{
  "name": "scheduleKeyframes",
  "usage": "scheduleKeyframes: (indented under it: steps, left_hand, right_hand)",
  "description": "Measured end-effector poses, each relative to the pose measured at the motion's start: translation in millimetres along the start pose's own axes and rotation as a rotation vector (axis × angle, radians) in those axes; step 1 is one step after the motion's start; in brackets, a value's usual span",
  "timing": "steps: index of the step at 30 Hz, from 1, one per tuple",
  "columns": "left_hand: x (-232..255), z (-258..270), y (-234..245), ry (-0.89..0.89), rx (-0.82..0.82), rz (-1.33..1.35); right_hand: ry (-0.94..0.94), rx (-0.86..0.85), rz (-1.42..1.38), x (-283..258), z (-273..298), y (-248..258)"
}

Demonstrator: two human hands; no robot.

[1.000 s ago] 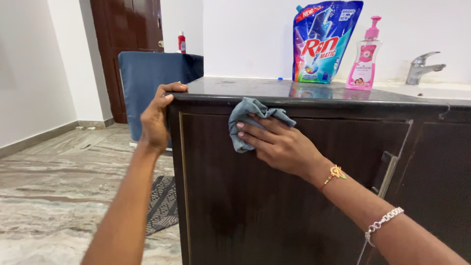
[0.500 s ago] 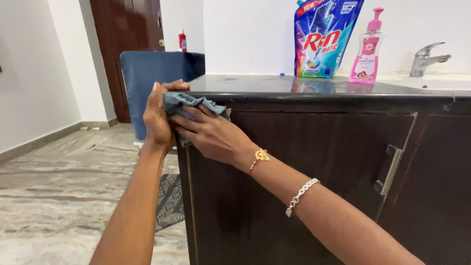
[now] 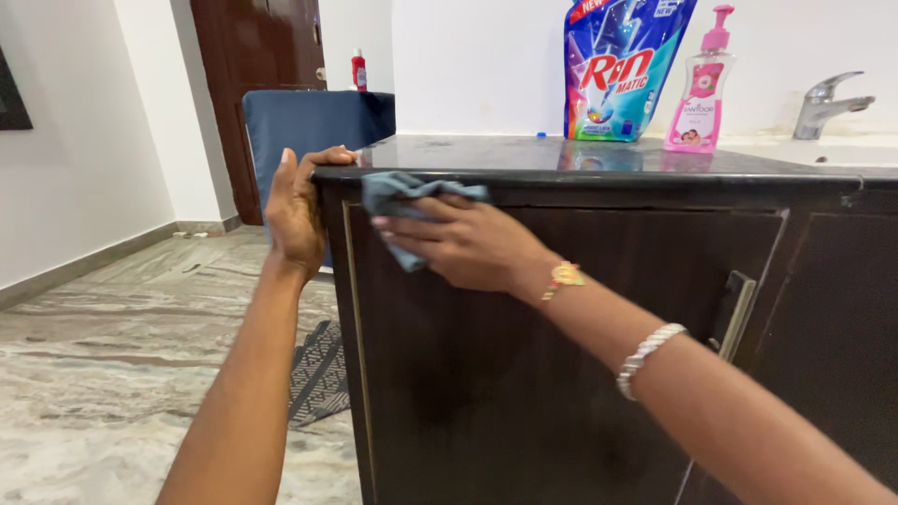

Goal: The person folds a blue cloth on the floor, then wipes the front of a dark wooden cabinet. They spray the cabinet with a cleaning solution from a bottle and continue wiping the surface with the cloth.

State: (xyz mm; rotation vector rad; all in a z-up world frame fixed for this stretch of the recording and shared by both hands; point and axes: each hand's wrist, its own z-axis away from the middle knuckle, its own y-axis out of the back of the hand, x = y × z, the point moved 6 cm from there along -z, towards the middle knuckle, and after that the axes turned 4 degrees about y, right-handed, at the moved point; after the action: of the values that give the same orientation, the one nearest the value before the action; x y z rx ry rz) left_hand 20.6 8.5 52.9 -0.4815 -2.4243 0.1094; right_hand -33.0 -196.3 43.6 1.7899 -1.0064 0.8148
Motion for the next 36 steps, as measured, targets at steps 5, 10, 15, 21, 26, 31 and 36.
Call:
scheduleKeyframes:
  steps: [5,10,15,21,26,31,36]
  left_hand:
    - [1,-1,-1,-0.084,0.031,0.025]
    - [-3,-6,0,-0.185,0.099,0.033]
    - [-7,-6,-3,-0.131,0.095,0.072]
    - [-12,-12,6,-0.143,0.189,-0.131]
    - [-5,-15,9,-0.196,0.267,-0.291]
    - [-1,-10,5,-0.149,0.286,-0.275]
    - [1,-10,4,-0.186,0.308,-0.324]
  right_hand:
    - [-0.086,-0.027,0.029,19,66,42]
    - [-0.155,-0.116,-0.045,27,83,50]
    - [-0.192,-0.012,-0.121,26,60,43]
    - [-0.189,0.012,0.015,0,-1,18]
    - [-0.179,0.033,-0.034,8,12,29]
    - [-0.153,0.013,0.015,22,56,43]
    - [-0.276,-0.016,0.044,39,110,71]
